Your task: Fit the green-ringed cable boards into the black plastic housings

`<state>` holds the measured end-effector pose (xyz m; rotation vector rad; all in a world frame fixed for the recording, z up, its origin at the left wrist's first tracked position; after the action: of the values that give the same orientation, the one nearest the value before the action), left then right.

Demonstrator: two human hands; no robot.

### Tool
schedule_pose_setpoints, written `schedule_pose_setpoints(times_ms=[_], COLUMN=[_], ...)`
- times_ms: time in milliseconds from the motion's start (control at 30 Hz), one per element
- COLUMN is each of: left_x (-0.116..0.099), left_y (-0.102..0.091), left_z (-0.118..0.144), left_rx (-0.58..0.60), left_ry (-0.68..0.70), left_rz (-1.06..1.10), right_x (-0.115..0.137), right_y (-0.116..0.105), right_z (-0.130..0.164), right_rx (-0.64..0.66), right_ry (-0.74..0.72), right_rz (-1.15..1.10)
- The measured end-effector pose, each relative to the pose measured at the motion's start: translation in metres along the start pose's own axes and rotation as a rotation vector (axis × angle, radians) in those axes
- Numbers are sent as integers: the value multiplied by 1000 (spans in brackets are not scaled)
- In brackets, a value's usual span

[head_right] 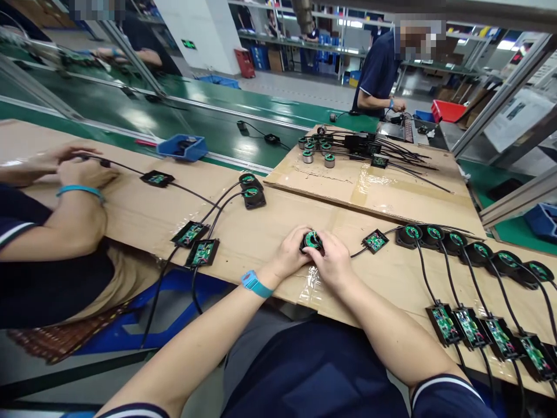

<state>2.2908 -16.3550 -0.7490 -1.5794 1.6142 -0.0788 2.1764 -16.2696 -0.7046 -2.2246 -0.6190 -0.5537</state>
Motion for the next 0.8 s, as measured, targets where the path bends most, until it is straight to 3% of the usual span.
schedule_pose_setpoints(times_ms=[200,400,600,800], left_x=[1,3,4,0], left_y=[0,-1,-1,-2], left_z=[0,-2,-3,-5], left_rx=[27,33,46,48], left_ry=[-24,-38,-82,-72], left_rz=[72,123,101,85], right_x=[-5,-15,-17,-14], right_y=[7,7,-8,-9], right_z=[2,5,2,-2], right_rx=[85,216,212,230], right_ry=[55,146,124,131], right_rz=[130,63,39,19])
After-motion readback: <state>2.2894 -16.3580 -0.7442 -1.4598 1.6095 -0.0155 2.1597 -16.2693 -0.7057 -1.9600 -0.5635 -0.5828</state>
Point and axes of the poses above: each hand's wrist, its own z-axis away from the middle knuckle, its own y-axis out of the palm, x = y × z, the point moved 6 cm from there along -z, towards the middle knuckle, and after that the axes turned 2 degrees about y, right-handed, at the moved point
